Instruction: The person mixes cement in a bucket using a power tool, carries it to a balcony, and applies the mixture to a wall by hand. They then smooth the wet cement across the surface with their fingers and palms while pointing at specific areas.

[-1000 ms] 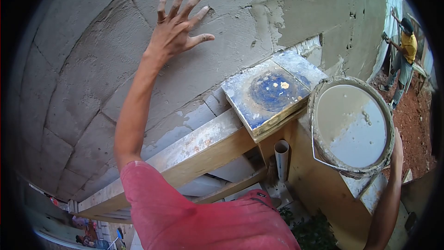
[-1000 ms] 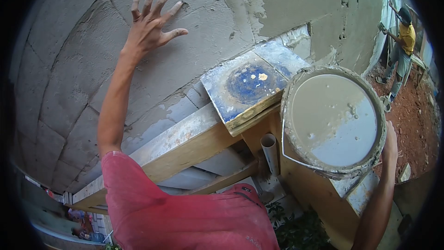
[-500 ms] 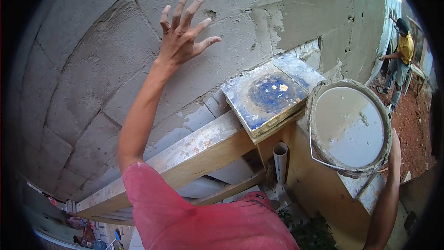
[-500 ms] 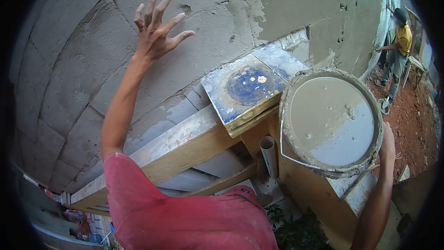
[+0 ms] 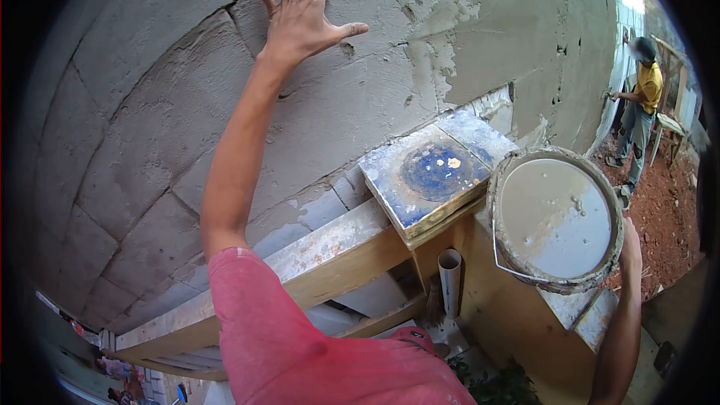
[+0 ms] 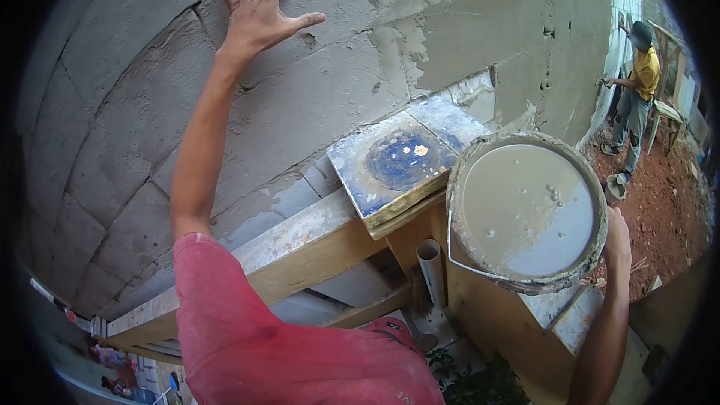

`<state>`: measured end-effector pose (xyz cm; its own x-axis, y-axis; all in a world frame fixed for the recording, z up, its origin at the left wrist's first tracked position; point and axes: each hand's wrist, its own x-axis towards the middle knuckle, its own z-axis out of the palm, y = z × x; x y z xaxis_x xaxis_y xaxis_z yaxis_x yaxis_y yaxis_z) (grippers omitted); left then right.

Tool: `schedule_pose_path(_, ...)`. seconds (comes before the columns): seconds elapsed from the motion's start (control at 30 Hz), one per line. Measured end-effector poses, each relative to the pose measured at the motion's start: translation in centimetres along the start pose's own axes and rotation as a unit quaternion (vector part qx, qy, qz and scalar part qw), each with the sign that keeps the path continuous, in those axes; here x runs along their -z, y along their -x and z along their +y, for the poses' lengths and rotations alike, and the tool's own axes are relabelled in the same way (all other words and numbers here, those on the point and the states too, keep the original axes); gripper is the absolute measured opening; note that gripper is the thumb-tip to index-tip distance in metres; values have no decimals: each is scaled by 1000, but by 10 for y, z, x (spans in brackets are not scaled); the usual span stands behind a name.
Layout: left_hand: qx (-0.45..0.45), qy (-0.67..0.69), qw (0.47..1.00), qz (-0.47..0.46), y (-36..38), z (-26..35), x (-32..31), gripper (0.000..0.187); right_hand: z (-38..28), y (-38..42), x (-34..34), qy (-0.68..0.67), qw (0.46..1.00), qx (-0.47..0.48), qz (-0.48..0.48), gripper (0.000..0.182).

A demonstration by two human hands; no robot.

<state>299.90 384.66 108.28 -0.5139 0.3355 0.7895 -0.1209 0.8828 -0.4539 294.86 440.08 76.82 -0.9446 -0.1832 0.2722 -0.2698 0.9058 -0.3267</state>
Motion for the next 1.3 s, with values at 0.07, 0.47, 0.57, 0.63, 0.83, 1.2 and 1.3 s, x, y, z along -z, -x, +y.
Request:
schedule_pose_path(0.07,7,-12,1000,-28,-2,4,2,74,-3,-1,3,-11,1000,8,6,23)
schedule_pose_path(0.47,5,-365,929,-58,24,25,-40,86,6,0,-4,-1,1000,-1,8,25)
schedule_pose_path(0.57,10,-330,940,-89,31,15,-48,99,-3,-2,1,-14,1000,-9,1,25)
schedule_pose_path(0.63,-41,-90,995,-12,34,4,-46,105,-8,-1,4,-17,1000,-24,-10,25)
schedule_pose_path(0.83,-1,-174,985,-9,33,-5,-29,91,1,-6,2,-15,997,-35,-65,30)
schedule_pose_path(1.2,-64,-98,993,-29,31,26,9,59,-1,1,5,-20,998,-49,-41,33)
schedule_pose_path(1.3,-108,-20,994,-3,35,51,17,51,13,0,-5,-15,997,-40,-58,36)
